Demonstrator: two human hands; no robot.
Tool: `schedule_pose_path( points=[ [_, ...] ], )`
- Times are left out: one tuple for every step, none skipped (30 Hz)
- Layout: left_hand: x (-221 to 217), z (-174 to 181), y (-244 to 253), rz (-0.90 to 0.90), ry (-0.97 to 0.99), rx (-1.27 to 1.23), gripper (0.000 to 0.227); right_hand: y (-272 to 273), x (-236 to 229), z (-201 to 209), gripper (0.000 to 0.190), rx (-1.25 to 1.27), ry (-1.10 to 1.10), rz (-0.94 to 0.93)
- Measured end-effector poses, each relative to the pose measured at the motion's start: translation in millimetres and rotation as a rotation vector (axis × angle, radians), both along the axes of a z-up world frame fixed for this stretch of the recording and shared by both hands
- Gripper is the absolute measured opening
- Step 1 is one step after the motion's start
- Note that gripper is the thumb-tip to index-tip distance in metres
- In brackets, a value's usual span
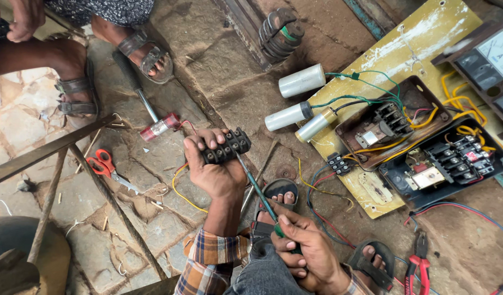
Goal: The person repairs an electrical panel by using a screwdriver and pliers to remove a terminal block, strip wires, and connect them to the block. The person then secures the wires with screws.
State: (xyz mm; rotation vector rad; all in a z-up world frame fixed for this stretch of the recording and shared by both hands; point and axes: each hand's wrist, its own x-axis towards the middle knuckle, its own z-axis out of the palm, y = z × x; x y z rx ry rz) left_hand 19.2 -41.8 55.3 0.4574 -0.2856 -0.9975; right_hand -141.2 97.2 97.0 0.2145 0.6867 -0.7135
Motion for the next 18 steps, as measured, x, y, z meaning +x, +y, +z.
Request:
schedule_pose_path(
  points=[
    [0,-1,-1,-0.001,0.02,0.015,0.031,-1,0,-1,0.046,-0.002,0.012,-0.002],
    [1,-2,0,0.0,0.04,0.031,0.031,-1,0,-1,0.047,-0.004,0.023,-0.002],
    [1,-2,0,0.013,0.064,0.044,0.032,-1,1,0,0.049,-0.006,0.035,-0.002],
    [2,-2,-1,0.022,0.088,0.054,0.032,-3,3,1,0.048,-0.146,0.28,0.079],
    [3,-1,-3,0.032,0.113,0.064,0.032,-4,5,2,0.047,-0.286,0.525,0.158],
    [5,-1,-3,0.047,0.102,0.062,0.032,-3,9,4,0.046,-0.422,0.768,0.24],
    [8,-1,-4,0.062,0.092,0.059,0.032,-3,11,6,0.045,-0.644,0.896,0.202],
    [10,0,-3,0.074,0.082,0.062,0.032,0,13,10,0.044,-0.864,1.019,0.161],
    [12,0,-2,0.065,0.1,0.074,0.032,2,14,13,0.043,-1.087,1.136,0.118],
    [14,1,-3,0.058,0.119,0.08,0.032,0,15,14,0.044,-0.982,1.131,0.161],
    [15,1,-3,0.052,0.138,0.086,0.032,-1,15,16,0.044,-0.877,1.123,0.204],
    [16,1,-3,0.052,0.143,0.08,0.032,-2,16,17,0.045,-0.768,1.109,0.248],
    [17,1,-2,0.051,0.149,0.074,0.033,-3,16,19,0.046,-0.733,1.071,0.254],
    [17,1,-2,0.052,0.154,0.064,0.033,-4,16,21,0.046,-0.702,1.033,0.259],
    [16,1,-2,0.061,0.145,0.069,0.033,-6,16,22,0.046,-0.67,0.995,0.265],
    [15,1,-2,0.067,0.138,0.076,0.033,-6,17,24,0.046,-0.686,1.003,0.259],
    [13,1,-2,0.074,0.13,0.083,0.033,-7,17,25,0.046,-0.701,1.012,0.254],
    [11,1,-2,0.078,0.112,0.075,0.033,-8,17,25,0.045,-0.718,1.022,0.247]
  ],
)
